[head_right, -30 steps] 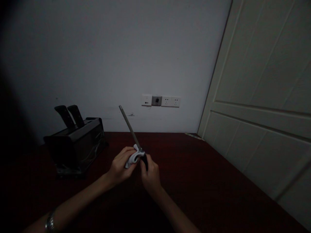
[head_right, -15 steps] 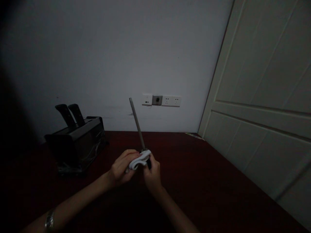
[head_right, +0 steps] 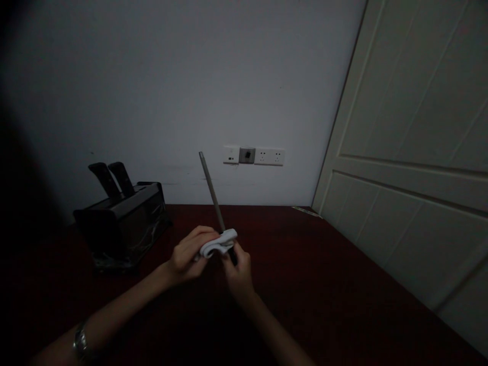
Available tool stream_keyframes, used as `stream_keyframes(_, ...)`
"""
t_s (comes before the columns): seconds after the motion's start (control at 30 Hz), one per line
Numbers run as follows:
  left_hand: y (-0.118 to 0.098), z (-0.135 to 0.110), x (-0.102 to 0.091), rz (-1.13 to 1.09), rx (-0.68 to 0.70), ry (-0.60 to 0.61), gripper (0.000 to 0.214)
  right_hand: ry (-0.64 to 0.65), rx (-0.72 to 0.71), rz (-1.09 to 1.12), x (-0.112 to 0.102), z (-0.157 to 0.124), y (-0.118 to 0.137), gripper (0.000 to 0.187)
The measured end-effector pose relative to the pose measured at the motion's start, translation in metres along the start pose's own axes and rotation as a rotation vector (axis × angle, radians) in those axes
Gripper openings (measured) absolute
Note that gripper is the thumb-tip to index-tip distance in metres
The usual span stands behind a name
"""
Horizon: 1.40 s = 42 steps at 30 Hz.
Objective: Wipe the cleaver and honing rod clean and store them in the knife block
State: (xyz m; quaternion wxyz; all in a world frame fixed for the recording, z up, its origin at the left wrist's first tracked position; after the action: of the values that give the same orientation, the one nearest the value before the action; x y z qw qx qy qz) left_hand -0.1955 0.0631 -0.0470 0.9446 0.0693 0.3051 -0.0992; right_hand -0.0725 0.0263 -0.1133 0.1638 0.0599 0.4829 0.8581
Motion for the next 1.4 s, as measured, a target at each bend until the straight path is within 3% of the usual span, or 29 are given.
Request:
stream_keyframes(0.17,0.025,-0.005,0.003,-0.1,-0.245,-0.035,0.02,0.086,0.192,0.44,0.005,0.001,-0.003,0.029)
stream_keyframes(0.3,0.05,-0.015,-0.005,-0.044,-0.548,-0.167,0.014,0.155,0.198,0.506,0.005,0.005,0.001,0.032)
stream_keyframes(0.37,0.052,-0.017,-0.013,-0.006,-0.596,-0.243,0.015,0.164,0.234,0.483,0.006,0.006,-0.002,0.034)
stream_keyframes(0.4,0.05,-0.016,-0.018,0.012,-0.567,-0.273,0.015,0.159,0.246,0.469,0.007,0.006,-0.004,0.034)
stream_keyframes(0.47,0.039,-0.011,-0.026,0.053,-0.382,-0.284,0.018,0.148,0.223,0.435,0.007,0.008,-0.004,0.032)
stream_keyframes(0.57,0.015,-0.001,-0.027,0.123,-0.013,-0.153,0.037,0.134,0.116,0.338,0.008,0.008,-0.001,0.029)
stream_keyframes(0.67,0.002,0.004,-0.019,0.122,0.135,-0.003,0.046,0.072,0.083,0.25,0.007,0.006,-0.002,0.031)
stream_keyframes(0.77,-0.003,0.008,-0.012,0.041,0.1,0.004,0.042,0.04,0.117,0.28,0.009,0.001,-0.007,0.033)
stream_keyframes(0.93,0.002,0.007,-0.012,-0.08,-0.094,-0.12,0.027,0.093,0.159,0.531,0.014,-0.001,-0.01,0.031)
stream_keyframes(1.1,0.028,-0.004,-0.007,-0.1,-0.206,-0.021,0.013,0.207,0.128,0.695,0.014,0.002,0.005,0.031)
stream_keyframes(1.23,0.045,-0.01,-0.01,-0.037,-0.376,-0.096,0.011,0.207,0.094,0.664,0.012,0.003,0.01,0.025)
stream_keyframes(1.3,0.041,-0.007,-0.015,-0.002,-0.378,-0.155,0.014,0.186,0.113,0.608,0.011,0.003,0.007,0.025)
stream_keyframes(1.4,0.021,0.0,-0.024,0.065,-0.241,-0.24,0.021,0.159,0.15,0.495,0.013,0.002,0.001,0.032)
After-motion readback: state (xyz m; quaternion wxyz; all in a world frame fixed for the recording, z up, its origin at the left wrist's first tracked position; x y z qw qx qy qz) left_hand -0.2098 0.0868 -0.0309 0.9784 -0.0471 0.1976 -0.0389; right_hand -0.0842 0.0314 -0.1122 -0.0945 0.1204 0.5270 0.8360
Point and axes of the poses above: each hand's wrist, its own z-axis towards the middle knuckle, its own x-axis out of the palm, y = z × x, the point moved 5 cm from there along z, towards the middle knuckle, and after that the axes turned 10 degrees about y, right-handed, at the moved point
